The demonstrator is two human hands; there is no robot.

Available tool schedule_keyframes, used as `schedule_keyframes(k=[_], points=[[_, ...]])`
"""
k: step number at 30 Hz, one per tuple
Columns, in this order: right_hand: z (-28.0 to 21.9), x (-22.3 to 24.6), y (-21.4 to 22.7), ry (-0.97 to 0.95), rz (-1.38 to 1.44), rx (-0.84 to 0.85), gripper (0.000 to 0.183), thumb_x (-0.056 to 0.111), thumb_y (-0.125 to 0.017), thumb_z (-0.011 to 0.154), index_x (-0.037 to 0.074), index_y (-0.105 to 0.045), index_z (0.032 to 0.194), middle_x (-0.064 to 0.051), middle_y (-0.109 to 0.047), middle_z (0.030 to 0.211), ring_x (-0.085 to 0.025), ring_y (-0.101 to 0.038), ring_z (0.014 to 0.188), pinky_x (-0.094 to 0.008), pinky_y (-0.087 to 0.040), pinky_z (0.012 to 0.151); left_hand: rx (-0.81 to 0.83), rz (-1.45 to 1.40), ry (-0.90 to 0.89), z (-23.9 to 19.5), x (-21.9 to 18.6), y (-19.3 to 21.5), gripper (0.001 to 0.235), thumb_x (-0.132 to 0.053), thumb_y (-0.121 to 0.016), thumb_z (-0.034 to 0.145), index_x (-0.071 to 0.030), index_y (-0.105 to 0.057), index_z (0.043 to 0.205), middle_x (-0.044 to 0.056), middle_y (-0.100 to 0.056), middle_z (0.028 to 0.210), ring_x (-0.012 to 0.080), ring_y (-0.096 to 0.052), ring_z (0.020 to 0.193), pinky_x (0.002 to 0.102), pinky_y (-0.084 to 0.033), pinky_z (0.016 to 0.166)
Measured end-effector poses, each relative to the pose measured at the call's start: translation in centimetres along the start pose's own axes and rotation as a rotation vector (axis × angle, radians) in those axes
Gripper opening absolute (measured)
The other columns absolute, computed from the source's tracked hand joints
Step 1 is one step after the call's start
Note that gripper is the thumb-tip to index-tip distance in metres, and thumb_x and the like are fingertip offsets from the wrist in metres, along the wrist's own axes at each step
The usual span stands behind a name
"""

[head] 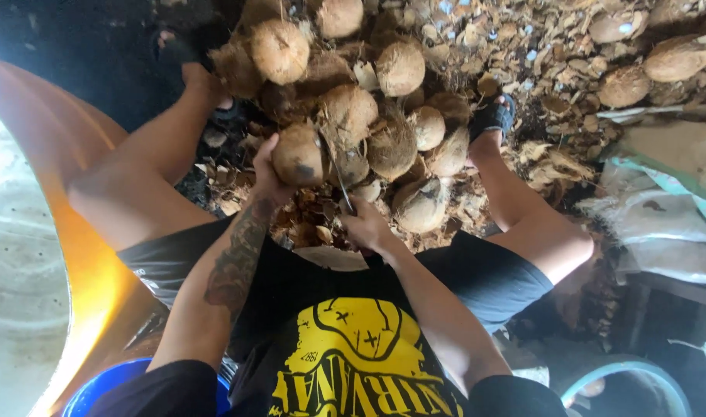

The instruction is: The person sits on the ground and uses a machete to peel the husk off a coconut. After removing the husk, the person places the peeled coconut into a white perforated basin.

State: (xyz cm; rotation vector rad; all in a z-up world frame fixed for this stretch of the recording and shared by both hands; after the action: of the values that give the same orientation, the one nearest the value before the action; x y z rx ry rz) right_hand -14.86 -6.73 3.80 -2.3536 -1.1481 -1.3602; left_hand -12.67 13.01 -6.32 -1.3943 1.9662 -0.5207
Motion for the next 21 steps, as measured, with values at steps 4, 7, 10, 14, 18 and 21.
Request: schedule_keyframes(k=[4, 7, 10, 14, 18, 21], points=[[0.2, -1.1, -0.7, -0.121, -0.160, -0.091, 0.020, 0.022, -0.062, 0.083, 0.008, -0.068, 0.096, -0.024, -0.070, 0.079, -0.043, -0.076, 0.088, -0.054, -0.055, 0.083, 0.001, -0.045, -0.013, 1.3, 0.0, 0.7, 0.076, -0.054, -0.083, 0.074, -0.011, -0.072, 0.136, 0.021, -0.071, 0.133, 0.0420, -0.068, 0.122, 0.056, -0.051, 0.110], [1.1, -1.8, -1.0, -0.224, 0.008, -0.107, 0.020, 0.026, -0.059, 0.077, 0.020, -0.069, 0.094, -0.011, -0.066, 0.056, -0.030, -0.074, 0.057, -0.042, -0.060, 0.070, 0.051, -0.065, -0.028, 2.1, 0.0, 1.0, 0.077, -0.057, -0.082, 0.076, -0.012, -0.071, 0.138, 0.021, -0.069, 0.137, 0.0444, -0.065, 0.126, 0.060, -0.048, 0.114], [0.0, 1.0, -2.0, -0.115, 0.322, -0.130, 0.023, 0.013, -0.052, 0.078, 0.002, -0.061, 0.096, -0.026, -0.056, 0.045, -0.039, -0.061, 0.035, -0.043, -0.049, 0.038, 0.069, -0.083, -0.050, 0.5, -1.0, -0.3, 0.077, -0.060, -0.079, 0.078, -0.013, -0.070, 0.139, 0.021, -0.069, 0.137, 0.0434, -0.066, 0.127, 0.060, -0.048, 0.115], [-3.2, 5.4, -1.1, -0.106, -0.301, -0.163, 0.040, 0.022, -0.063, 0.088, 0.007, -0.067, 0.125, -0.032, -0.074, 0.106, -0.051, -0.071, 0.111, -0.060, -0.055, 0.092, 0.105, -0.033, -0.020, -6.1, -3.6, -6.6, 0.079, -0.067, -0.072, 0.081, -0.010, -0.072, 0.135, 0.021, -0.070, 0.135, 0.0435, -0.066, 0.126, 0.061, -0.048, 0.115], [-2.9, 5.4, 0.7, -0.173, -0.333, -0.120, 0.043, 0.029, -0.063, 0.092, 0.013, -0.071, 0.131, -0.020, -0.078, 0.107, -0.042, -0.074, 0.110, -0.057, -0.055, 0.096, 0.083, 0.038, -0.069, -1.3, -1.0, -1.9, 0.073, -0.052, -0.084, 0.086, -0.018, -0.062, 0.146, 0.016, -0.067, 0.143, 0.0363, -0.068, 0.127, 0.057, -0.049, 0.112], [-1.3, 2.2, -0.7, -0.353, -0.194, -0.179, 0.044, 0.057, -0.062, 0.087, 0.022, -0.080, 0.105, -0.011, -0.079, 0.092, -0.034, -0.074, 0.109, -0.054, -0.053, 0.101, 0.016, 0.021, -0.045, 3.4, 0.6, 1.8, 0.076, -0.053, -0.085, 0.084, -0.013, -0.063, 0.145, 0.015, -0.068, 0.143, 0.0352, -0.066, 0.130, 0.053, -0.049, 0.115]])
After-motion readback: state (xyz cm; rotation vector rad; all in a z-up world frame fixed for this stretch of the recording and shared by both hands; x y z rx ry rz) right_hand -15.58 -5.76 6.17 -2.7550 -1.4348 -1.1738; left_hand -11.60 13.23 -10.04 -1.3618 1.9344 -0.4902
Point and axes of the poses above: each hand's wrist, its own z-axis towards the middle knuckle, its own y-axis out of the back of the hand, x = y × z, the point moved 6 cm from there along z, towards the middle knuckle
